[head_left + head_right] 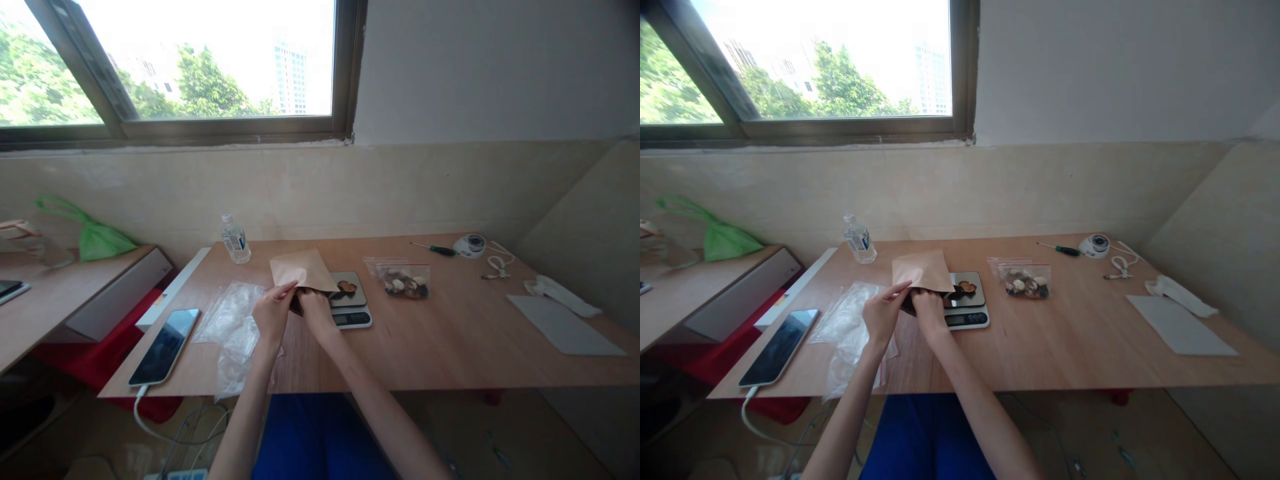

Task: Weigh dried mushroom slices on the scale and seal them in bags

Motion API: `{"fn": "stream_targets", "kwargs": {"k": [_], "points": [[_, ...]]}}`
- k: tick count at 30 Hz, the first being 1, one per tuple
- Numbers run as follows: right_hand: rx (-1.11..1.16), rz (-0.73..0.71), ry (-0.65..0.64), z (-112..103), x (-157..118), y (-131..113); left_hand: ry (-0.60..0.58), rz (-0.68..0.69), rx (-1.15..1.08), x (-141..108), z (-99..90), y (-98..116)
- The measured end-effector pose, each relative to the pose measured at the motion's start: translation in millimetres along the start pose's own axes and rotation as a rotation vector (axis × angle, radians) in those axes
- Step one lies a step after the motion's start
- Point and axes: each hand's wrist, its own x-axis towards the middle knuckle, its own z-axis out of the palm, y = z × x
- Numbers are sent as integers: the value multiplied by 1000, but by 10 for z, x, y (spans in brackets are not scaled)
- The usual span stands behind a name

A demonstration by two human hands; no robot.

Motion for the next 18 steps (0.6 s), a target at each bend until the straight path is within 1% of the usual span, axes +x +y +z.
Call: {"fn": "stream_targets", "kwargs": {"k": [3, 6, 12, 18], "points": [[-12, -59, 86, -99, -154, 3, -12, -7, -11, 28, -28, 20], [13, -110, 131, -171, -266, 42, -10, -17, -8, 52, -54, 45], [86, -208, 153, -258, -352, 186, -19, -9, -14, 71, -65, 61], [98, -259, 164, -249, -385, 276, -32, -14, -23, 69, -55, 44]]}}
